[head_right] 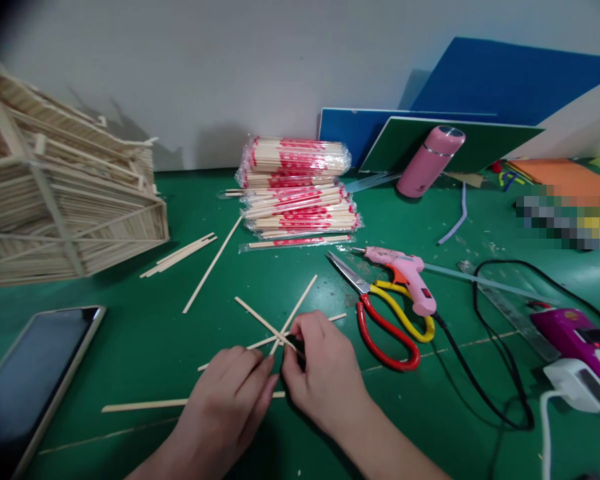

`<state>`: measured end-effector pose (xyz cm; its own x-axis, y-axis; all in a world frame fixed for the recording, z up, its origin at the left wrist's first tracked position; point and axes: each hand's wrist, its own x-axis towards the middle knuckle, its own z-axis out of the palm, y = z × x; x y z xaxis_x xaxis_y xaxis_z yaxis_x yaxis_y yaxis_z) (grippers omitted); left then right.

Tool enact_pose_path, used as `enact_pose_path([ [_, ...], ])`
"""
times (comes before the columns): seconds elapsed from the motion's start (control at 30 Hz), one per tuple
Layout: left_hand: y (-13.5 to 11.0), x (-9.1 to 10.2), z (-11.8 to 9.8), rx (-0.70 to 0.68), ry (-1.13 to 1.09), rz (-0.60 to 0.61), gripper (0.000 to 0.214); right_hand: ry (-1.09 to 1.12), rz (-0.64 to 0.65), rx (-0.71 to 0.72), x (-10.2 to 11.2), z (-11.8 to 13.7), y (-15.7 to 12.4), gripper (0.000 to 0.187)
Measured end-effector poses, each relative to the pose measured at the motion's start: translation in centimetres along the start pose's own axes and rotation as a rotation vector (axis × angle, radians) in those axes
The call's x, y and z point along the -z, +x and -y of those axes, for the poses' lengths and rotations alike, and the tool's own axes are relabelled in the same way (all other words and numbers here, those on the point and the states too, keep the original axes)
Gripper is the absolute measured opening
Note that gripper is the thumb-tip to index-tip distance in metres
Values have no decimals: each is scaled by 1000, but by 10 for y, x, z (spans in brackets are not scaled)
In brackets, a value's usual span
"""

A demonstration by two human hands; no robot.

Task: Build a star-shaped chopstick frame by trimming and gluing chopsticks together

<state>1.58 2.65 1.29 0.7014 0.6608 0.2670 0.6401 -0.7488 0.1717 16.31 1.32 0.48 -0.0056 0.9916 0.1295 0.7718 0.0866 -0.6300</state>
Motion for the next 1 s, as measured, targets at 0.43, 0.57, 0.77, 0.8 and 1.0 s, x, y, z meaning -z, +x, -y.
enact_pose_path([
  [0.43,0,-1,1,15,-38,-14,21,-1,-5,-5,-2,-1,-1,10],
  [0.57,-1,0,1,15,-31,-31,21,-4,-7,-4,-2,0,-2,8],
  [0.77,0,0,3,78,-1,-117,16,-45,33,24,1,2,-1,4],
  [0.8,1,-1,4,110,15,-124,15,-51,38,28,1,2,0,4],
  [1.0,8,-3,7,247,6,68,17,-70,54,12,0,3,0,6],
])
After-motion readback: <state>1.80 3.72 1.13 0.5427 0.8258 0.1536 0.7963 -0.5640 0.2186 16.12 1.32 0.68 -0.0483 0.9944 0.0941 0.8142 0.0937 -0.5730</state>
